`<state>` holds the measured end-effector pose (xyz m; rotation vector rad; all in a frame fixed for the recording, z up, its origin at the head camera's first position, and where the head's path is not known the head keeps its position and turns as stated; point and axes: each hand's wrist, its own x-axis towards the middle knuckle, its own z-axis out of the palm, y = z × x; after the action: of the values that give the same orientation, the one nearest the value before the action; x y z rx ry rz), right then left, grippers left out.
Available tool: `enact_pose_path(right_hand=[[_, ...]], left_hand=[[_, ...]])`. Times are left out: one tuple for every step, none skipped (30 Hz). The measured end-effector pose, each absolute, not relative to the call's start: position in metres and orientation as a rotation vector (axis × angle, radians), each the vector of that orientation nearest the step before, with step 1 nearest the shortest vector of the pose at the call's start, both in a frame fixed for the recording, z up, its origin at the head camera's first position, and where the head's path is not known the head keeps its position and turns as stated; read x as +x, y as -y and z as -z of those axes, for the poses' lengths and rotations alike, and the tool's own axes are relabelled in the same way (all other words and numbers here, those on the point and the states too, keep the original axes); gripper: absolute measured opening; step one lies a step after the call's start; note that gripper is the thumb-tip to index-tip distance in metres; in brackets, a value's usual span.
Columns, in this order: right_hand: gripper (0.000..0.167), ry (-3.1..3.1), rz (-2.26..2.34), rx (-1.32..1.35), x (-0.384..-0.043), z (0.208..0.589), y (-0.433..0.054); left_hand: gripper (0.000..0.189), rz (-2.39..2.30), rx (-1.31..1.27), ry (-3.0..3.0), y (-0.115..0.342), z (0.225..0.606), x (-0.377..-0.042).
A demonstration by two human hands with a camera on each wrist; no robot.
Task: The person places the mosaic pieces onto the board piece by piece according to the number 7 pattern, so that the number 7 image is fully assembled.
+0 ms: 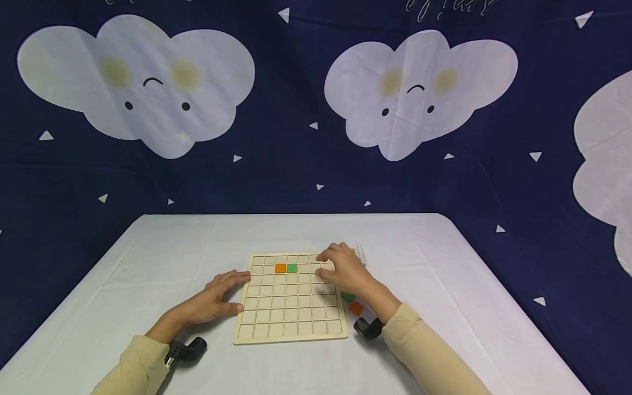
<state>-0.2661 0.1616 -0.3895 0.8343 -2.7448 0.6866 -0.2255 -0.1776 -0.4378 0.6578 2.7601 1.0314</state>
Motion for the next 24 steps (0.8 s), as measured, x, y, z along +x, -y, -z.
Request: enact_pose_path(right_hand=[[0.029, 2.743, -0.687, 0.833, -0.265, 0.389, -0.163], [0.029, 2.742, -0.691, 0.831, -0.265, 0.389, -0.165], [0.029, 2.741, -0.698, 0.828, -0.265, 0.389, -0.166], [0.03, 2.74, -0.715, 0.825, -0.264, 0.389, -0.168], [0.03, 2.742, -0.723, 0.817, -0.264, 0.388, -0.169], [0.03, 2.741, -0.72, 0.808, -0.263, 0.388, -0.171], [0.03, 2.741, -0.724, 0.802, -0.263, 0.388, -0.172], [0.029, 2.742, -0.726, 0.795, -0.262, 0.388, -0.174], [0.029, 2.742, -0.729, 0.786, -0.262, 0.389, -0.175], [0.028, 2.739, -0.718, 0.781, -0.261, 0.389, -0.177], [0.028, 2.737, -0.719, 0.776, -0.261, 0.389, -0.178], [0.027, 2.735, -0.721, 0.771, -0.261, 0.39, -0.18], [0.028, 2.732, -0.73, 0.768, -0.26, 0.39, -0.181], [0.027, 2.727, -0.734, 0.767, -0.26, 0.39, -0.183], [0.028, 2.724, -0.738, 0.764, -0.259, 0.391, -0.184], [0.028, 2.721, -0.738, 0.764, -0.259, 0.391, -0.186], [0.029, 2.722, -0.745, 0.758, -0.258, 0.391, -0.187], [0.029, 2.72, -0.739, 0.752, -0.258, 0.391, -0.188], [0.029, 2.718, -0.738, 0.75, -0.257, 0.391, -0.189], [0.029, 2.717, -0.733, 0.746, -0.256, 0.391, -0.19], [0.029, 2.718, -0.732, 0.74, -0.256, 0.391, -0.191], [0.029, 2.717, -0.734, 0.735, -0.255, 0.391, -0.192], [0.029, 2.716, -0.734, 0.729, -0.255, 0.391, -0.193], [0.029, 2.715, -0.736, 0.726, -0.255, 0.391, -0.194]], left_hand=[[0.067, -1.034, 0.657, -2.758, 0.178, 0.438, -0.225], [0.067, -1.035, 0.657, -2.758, 0.178, 0.438, -0.225], [0.067, -1.036, 0.654, -2.758, 0.178, 0.438, -0.225], [0.067, -1.038, 0.652, -2.759, 0.178, 0.438, -0.225], [0.067, -1.038, 0.651, -2.759, 0.178, 0.438, -0.225], [0.067, -1.038, 0.65, -2.76, 0.178, 0.438, -0.225], [0.067, -1.039, 0.65, -2.76, 0.178, 0.438, -0.226], [0.067, -1.038, 0.65, -2.761, 0.178, 0.439, -0.226], [0.067, -1.039, 0.65, -2.76, 0.178, 0.439, -0.226], [0.067, -1.039, 0.651, -2.759, 0.178, 0.439, -0.226], [0.067, -1.039, 0.653, -2.758, 0.179, 0.439, -0.226], [0.067, -1.041, 0.654, -2.757, 0.179, 0.439, -0.226], [0.067, -1.041, 0.656, -2.756, 0.179, 0.439, -0.226], [0.067, -1.042, 0.656, -2.755, 0.179, 0.439, -0.226], [0.067, -1.043, 0.657, -2.753, 0.179, 0.439, -0.226], [0.067, -1.042, 0.659, -2.753, 0.179, 0.439, -0.225], [0.067, -1.045, 0.66, -2.752, 0.179, 0.438, -0.225], [0.067, -1.046, 0.662, -2.751, 0.178, 0.438, -0.225], [0.067, -1.047, 0.662, -2.751, 0.178, 0.437, -0.225], [0.067, -1.049, 0.661, -2.749, 0.178, 0.437, -0.225], [0.067, -1.05, 0.662, -2.748, 0.178, 0.437, -0.225], [0.067, -1.052, 0.662, -2.748, 0.178, 0.437, -0.225], [0.067, -1.054, 0.663, -2.747, 0.178, 0.437, -0.225], [0.067, -1.054, 0.663, -2.746, 0.178, 0.437, -0.225]])
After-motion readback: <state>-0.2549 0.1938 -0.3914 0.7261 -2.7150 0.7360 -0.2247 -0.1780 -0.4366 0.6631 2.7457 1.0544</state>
